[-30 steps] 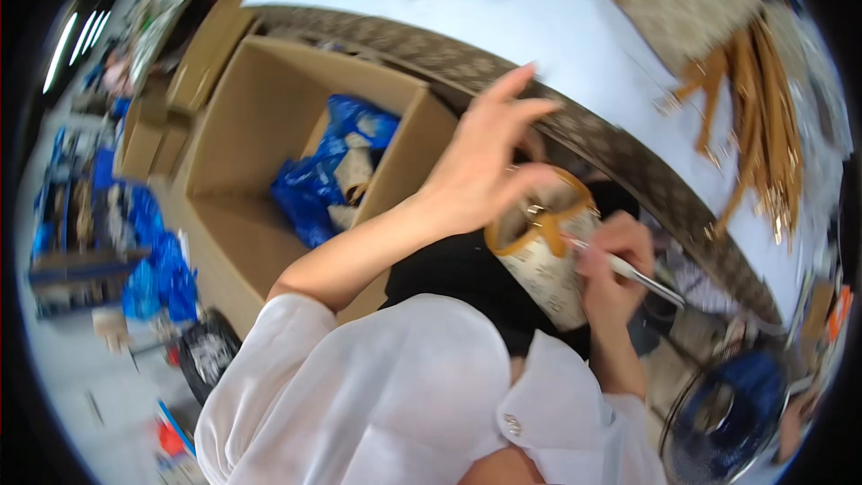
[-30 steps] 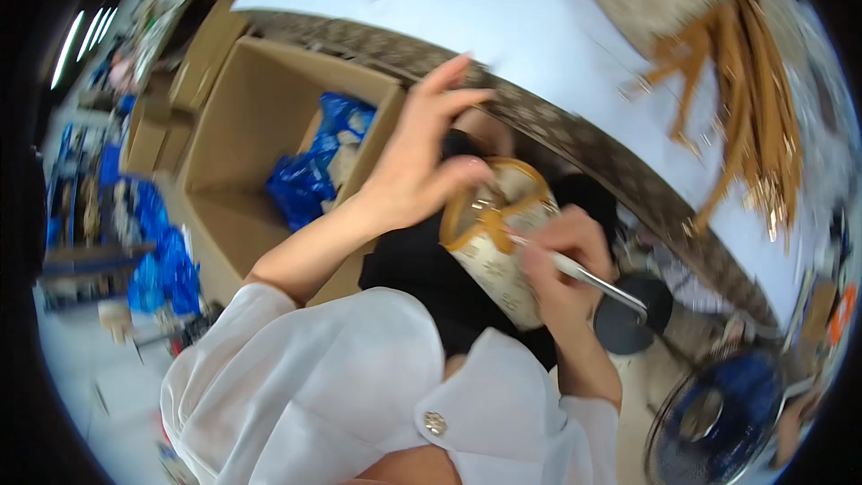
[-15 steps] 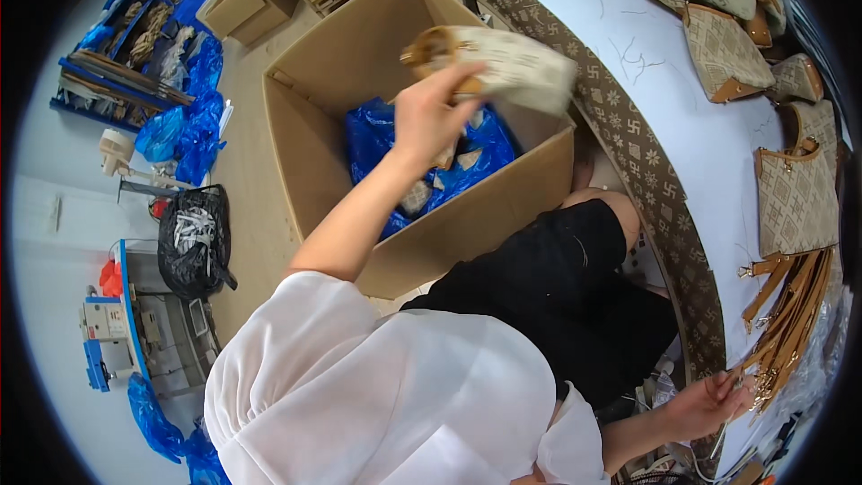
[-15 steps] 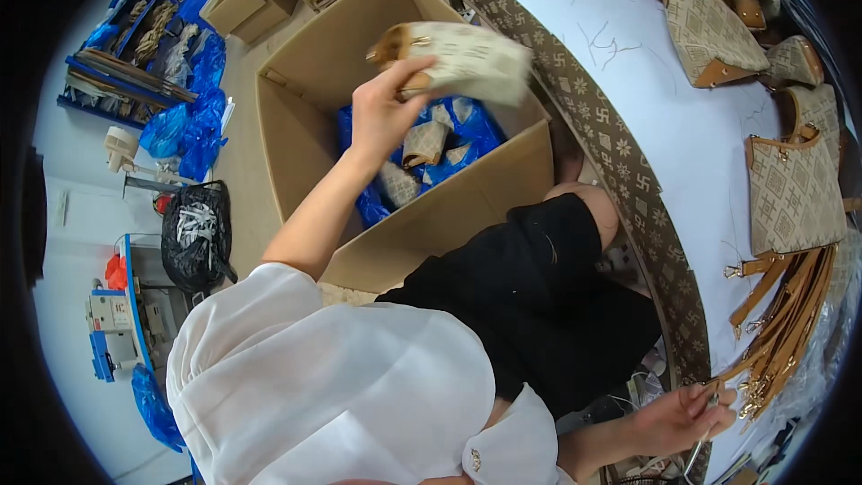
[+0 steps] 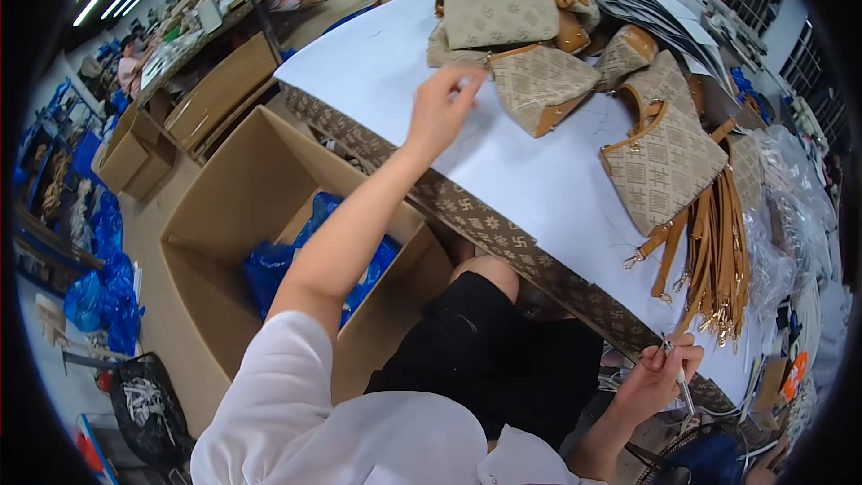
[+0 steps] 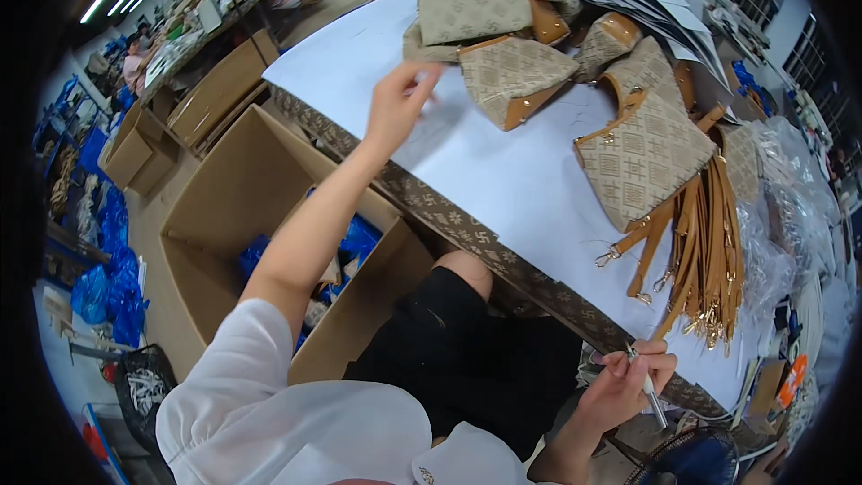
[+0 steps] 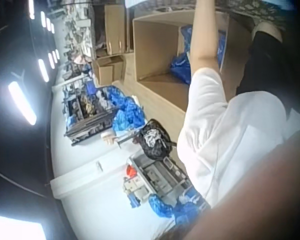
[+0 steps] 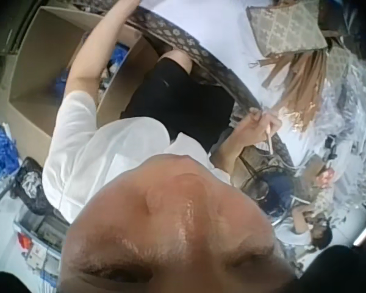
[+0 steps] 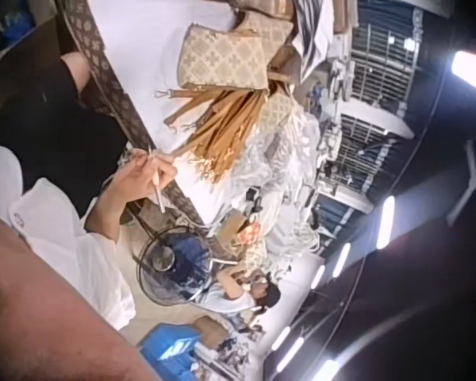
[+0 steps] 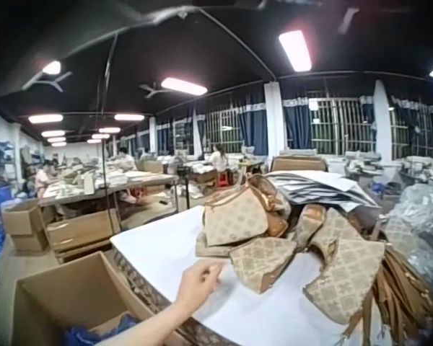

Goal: Applying finishing glue or sealant to the edges of handbags using a precision tool.

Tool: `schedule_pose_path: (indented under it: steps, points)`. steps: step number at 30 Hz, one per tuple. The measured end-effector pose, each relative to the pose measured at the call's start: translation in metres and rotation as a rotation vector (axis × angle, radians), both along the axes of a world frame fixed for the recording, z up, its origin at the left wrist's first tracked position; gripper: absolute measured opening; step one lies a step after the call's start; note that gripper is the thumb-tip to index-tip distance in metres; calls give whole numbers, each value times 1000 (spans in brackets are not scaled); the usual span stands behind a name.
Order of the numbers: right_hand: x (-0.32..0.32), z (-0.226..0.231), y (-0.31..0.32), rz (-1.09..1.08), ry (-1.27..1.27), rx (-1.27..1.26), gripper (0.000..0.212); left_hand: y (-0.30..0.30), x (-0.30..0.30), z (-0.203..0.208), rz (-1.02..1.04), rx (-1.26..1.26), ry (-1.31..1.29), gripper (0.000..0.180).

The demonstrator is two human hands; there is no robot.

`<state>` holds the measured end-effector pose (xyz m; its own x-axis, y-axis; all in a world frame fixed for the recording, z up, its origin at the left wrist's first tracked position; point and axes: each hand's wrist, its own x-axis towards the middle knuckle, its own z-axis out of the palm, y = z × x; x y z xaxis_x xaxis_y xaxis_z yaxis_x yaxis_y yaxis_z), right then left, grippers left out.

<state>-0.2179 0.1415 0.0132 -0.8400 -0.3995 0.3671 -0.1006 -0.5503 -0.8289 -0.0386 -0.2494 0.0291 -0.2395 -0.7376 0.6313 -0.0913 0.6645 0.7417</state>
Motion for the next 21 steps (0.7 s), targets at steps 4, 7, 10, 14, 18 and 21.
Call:
schedule_pose_path:
  steps: [4,7,10,14,18,21]
  points:
    - [-2,-4,3,-21,21,-26,12,-75,-79,30,-40,296,-247,39]
    - [-8,3,20,-96,31,-57,12,-80,-94,42,0,454,-400,48]
    - [-17,10,40,-195,52,-91,12,-25,-54,64,127,202,-234,46]
    - [-40,17,53,-216,113,-184,16,82,29,78,-9,-240,-140,32]
    - [-42,26,44,-12,67,-363,21,181,38,34,-476,-506,-228,32]
    - [-23,25,11,106,42,-328,19,214,40,-16,-669,-434,-409,24]
